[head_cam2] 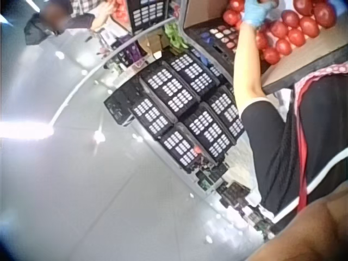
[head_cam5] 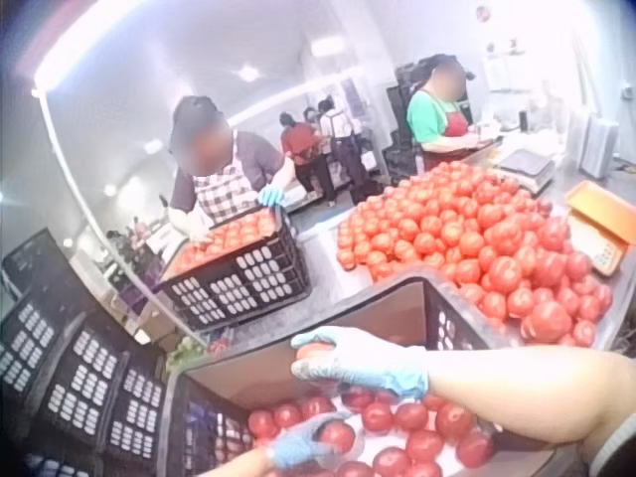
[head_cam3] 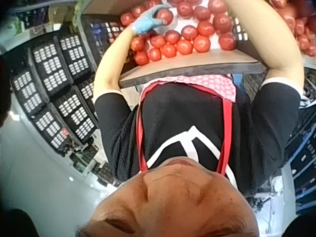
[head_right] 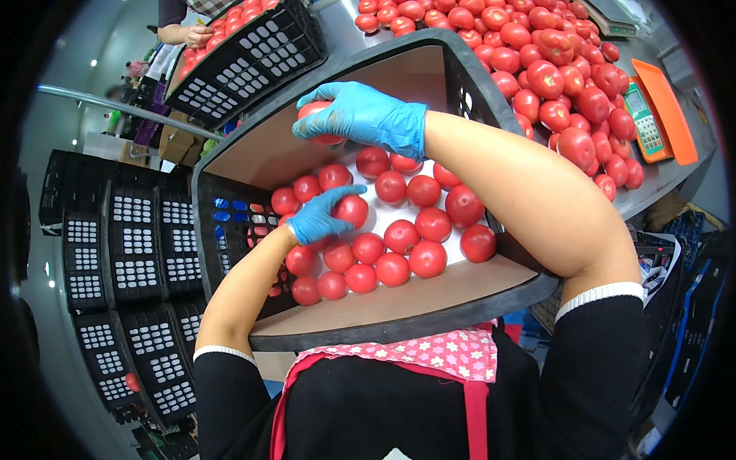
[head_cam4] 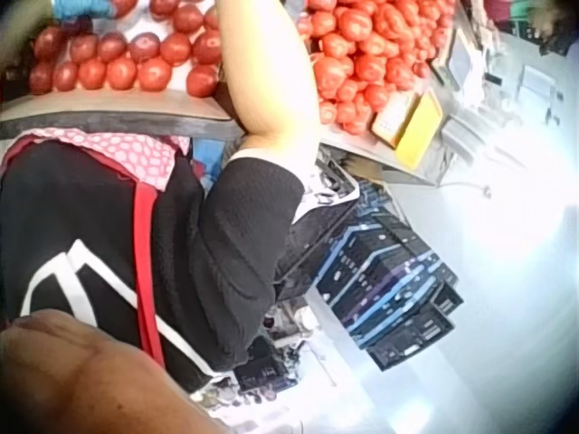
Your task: The person picks tomatoes from a large pile on a table and places them into a cardboard box lined with brown paper. They handle the tomatoes one by one, arranging them in rows within the box. Another person is visible in the background also sorting tomatoes.
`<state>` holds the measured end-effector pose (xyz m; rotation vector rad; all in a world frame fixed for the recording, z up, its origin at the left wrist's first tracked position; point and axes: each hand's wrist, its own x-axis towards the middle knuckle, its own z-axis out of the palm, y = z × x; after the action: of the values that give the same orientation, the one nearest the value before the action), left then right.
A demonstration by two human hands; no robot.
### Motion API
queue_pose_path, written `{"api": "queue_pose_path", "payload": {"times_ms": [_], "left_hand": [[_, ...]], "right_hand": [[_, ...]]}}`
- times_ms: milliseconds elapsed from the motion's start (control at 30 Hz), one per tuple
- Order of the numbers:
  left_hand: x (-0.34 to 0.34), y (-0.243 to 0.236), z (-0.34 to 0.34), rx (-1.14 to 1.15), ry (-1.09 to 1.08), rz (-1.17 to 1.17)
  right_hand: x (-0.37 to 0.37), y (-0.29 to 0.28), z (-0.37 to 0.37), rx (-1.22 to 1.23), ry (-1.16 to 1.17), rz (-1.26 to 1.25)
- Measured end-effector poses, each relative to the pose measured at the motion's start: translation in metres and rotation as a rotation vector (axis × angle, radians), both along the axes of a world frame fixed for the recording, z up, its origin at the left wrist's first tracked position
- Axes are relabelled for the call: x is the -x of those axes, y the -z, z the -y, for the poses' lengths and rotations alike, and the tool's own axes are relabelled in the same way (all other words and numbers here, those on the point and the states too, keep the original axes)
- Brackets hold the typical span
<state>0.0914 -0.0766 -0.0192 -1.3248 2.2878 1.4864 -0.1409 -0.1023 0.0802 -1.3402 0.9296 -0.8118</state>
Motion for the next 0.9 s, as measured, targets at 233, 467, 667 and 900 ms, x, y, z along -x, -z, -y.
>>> {"api": "queue_pose_path", "payload": {"times_ms": [233,467,667,900], "left_hand": [[-0.007,-0.041,0.002,-0.845,-0.674,-0.815],[-0.015,-0.065,-0.028,-0.798,-1.036,-0.763],[-0.014,-0.064,-0.021,-0.706,-1.069,-0.709],[-0.023,-0.068,-0.022,-0.673,-0.907,-0.587]], "right_hand": [[-0.004,-0.006,-0.001,-0.111,-0.017,0.173],[-0.021,0.012,-0.009,-0.190,-0.106,0.110],[-0.036,0.032,-0.024,-0.171,-0.272,0.169],[-0.036,0.023,-0.033,-0.148,-0.392,0.112]]}}
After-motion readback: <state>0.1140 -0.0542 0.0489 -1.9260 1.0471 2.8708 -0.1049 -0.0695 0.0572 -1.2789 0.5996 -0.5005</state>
